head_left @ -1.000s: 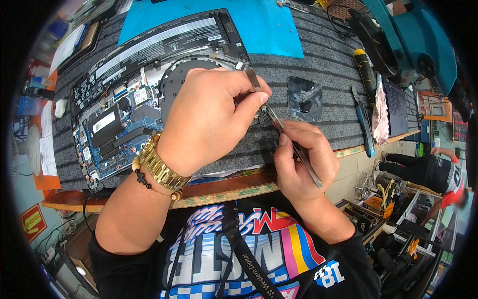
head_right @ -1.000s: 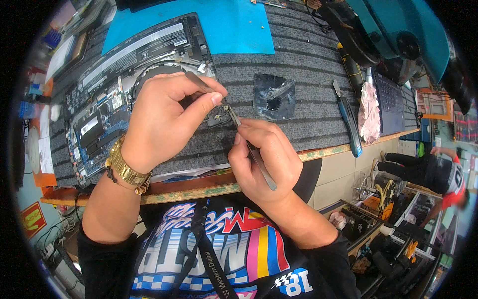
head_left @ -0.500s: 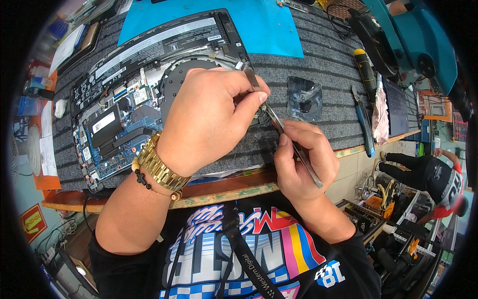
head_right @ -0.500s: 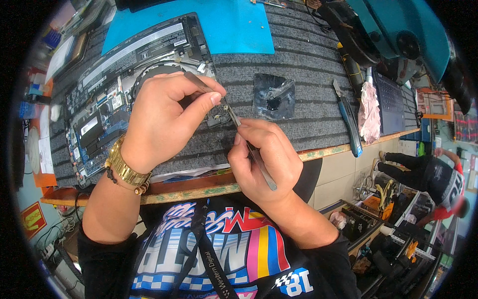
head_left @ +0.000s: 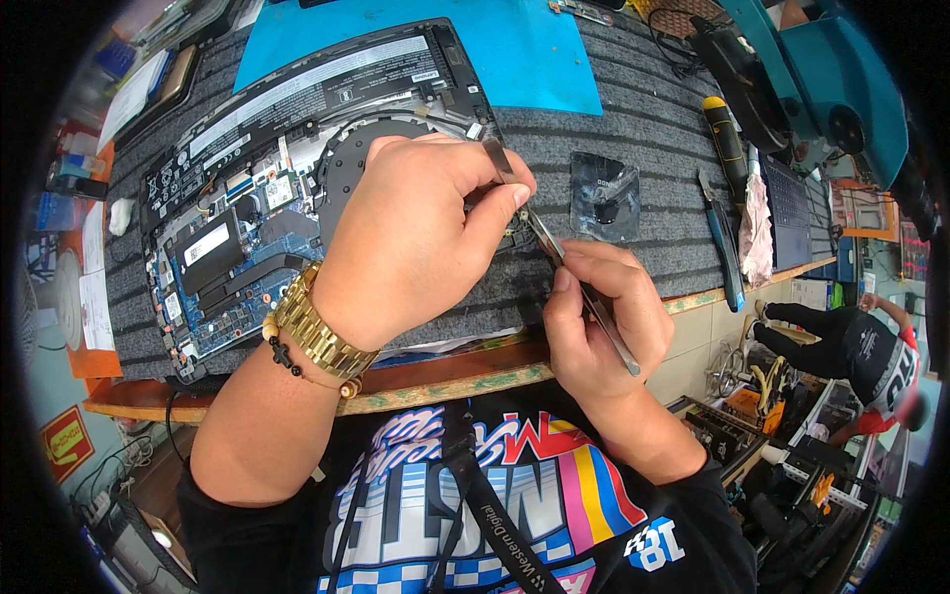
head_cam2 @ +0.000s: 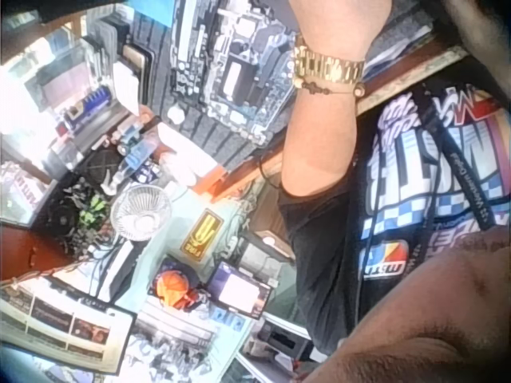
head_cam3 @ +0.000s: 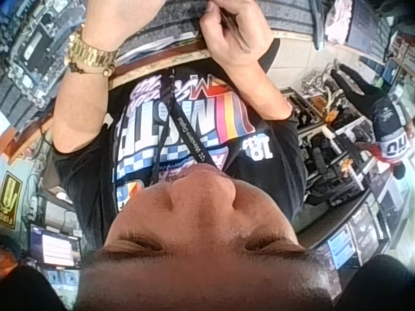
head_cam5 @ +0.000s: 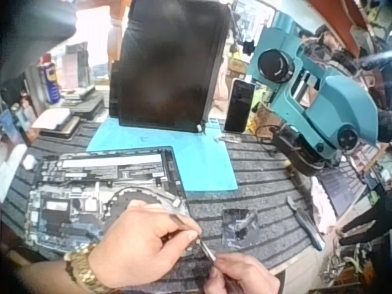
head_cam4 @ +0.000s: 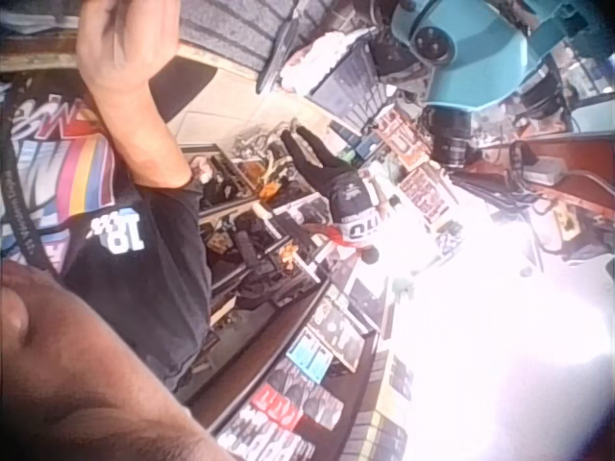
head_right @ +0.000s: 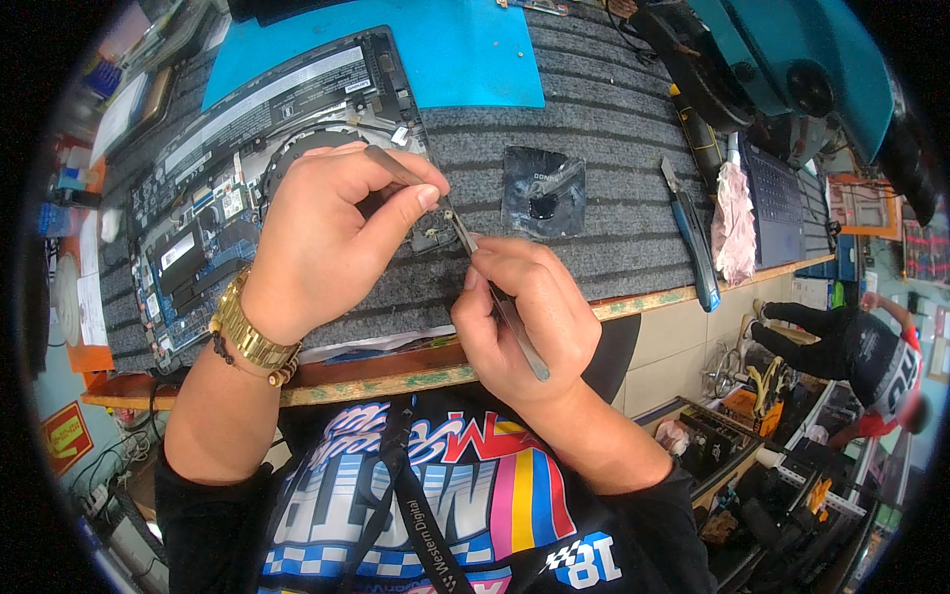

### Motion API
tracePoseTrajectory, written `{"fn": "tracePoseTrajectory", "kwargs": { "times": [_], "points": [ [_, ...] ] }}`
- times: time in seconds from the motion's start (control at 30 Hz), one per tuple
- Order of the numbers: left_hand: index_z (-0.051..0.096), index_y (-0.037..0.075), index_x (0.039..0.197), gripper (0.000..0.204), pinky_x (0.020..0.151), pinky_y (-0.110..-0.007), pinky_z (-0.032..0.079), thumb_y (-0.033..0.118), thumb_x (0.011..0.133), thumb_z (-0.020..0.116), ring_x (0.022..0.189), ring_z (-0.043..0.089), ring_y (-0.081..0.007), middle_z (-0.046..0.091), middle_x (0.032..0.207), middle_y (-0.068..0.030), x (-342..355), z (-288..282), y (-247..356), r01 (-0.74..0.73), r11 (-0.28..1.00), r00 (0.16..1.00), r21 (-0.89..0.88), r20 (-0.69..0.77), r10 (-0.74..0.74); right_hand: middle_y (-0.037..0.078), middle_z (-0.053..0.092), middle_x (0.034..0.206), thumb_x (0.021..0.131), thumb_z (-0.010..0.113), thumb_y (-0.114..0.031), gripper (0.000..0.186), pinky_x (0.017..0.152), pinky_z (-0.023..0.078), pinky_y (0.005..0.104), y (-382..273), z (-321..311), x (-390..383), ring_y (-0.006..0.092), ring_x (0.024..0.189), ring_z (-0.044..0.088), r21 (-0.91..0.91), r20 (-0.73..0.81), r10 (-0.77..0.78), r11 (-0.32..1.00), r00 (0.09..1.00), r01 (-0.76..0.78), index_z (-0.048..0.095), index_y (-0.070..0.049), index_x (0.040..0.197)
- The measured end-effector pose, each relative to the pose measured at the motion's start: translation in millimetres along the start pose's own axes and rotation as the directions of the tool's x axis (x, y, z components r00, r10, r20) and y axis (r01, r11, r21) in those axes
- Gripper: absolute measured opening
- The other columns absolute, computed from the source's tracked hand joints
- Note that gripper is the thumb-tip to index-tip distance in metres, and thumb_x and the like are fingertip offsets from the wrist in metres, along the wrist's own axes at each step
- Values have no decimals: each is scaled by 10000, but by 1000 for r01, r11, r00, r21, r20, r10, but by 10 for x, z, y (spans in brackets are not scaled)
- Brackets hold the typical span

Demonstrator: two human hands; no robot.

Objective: The person works on the internal components of a laptop using tweezers and a thin metal pry tool. The person uses the tools to lift and move a small connector and a thin strip of tape or a ribbon cable within the device's chassis.

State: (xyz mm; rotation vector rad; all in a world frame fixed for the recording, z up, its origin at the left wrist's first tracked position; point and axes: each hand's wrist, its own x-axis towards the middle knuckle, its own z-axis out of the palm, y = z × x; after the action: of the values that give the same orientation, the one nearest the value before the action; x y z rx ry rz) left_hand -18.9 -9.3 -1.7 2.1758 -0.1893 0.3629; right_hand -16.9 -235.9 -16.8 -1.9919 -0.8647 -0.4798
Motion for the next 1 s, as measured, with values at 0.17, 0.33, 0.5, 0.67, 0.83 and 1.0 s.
{"fn": "tracePoseTrajectory", "kwargs": {
  "times": [0.17, 0.33, 0.5, 0.67, 0.83, 1.0],
  "points": [
    [851, 4, 1035, 102, 800, -364, 612, 91, 1010, 805, 872, 809, -271, 870, 1040, -131, 6, -15, 33, 33, 999, 999, -12, 18, -33, 241, 814, 1022, 859, 791, 172, 239, 796, 656, 370, -16, 21, 19, 343, 891, 828, 12, -21, 25, 1000, 999, -24, 719, 61, 1058],
    [852, 7, 1034, 97, 797, -362, 613, 89, 1011, 806, 862, 808, -266, 869, 1032, -130, 2, -7, 15, 24, 1000, 1000, -10, 12, -24, 244, 813, 1028, 856, 790, 174, 251, 801, 656, 370, 2, 25, 18, 344, 906, 830, 15, -23, -8, 1000, 1000, 8, 718, 63, 1068],
    [852, 8, 1034, 94, 794, -362, 612, 88, 1011, 808, 853, 803, -267, 868, 1025, -130, 0, -6, 27, 9, 1000, 1000, -8, -3, -9, 243, 814, 1030, 873, 798, 164, 248, 810, 657, 372, -15, 15, 21, 348, 912, 832, 15, -2, 10, 1000, 1000, -10, 719, 60, 1084],
    [851, 8, 1042, 96, 784, -365, 607, 88, 1009, 808, 848, 795, -266, 867, 1029, -125, 2, -10, 35, 24, 1000, 1000, -4, 6, -24, 234, 819, 1045, 912, 813, 136, 218, 824, 656, 365, 15, 54, -29, 332, 916, 835, 94, -38, 77, 993, 996, -73, 718, 55, 1091],
    [853, 11, 1044, 98, 784, -364, 606, 90, 1011, 808, 854, 794, -264, 866, 1032, -122, -1, -12, 34, 15, 1000, 1000, 0, -3, -15, 191, 835, 1066, 956, 831, 93, 192, 808, 646, 324, 67, 60, -47, 238, 908, 830, 118, -47, 107, 988, 993, -101, 727, 34, 1105],
    [853, 13, 1041, 98, 786, -369, 606, 92, 1010, 805, 852, 792, -270, 866, 1030, -121, 7, -9, 23, 7, 1000, 1000, 1, -3, -7, 149, 846, 1068, 985, 843, 56, 165, 773, 631, 280, 58, 84, -69, 148, 862, 799, 205, -66, 237, 954, 969, -219, 733, 25, 1105]
  ]
}}
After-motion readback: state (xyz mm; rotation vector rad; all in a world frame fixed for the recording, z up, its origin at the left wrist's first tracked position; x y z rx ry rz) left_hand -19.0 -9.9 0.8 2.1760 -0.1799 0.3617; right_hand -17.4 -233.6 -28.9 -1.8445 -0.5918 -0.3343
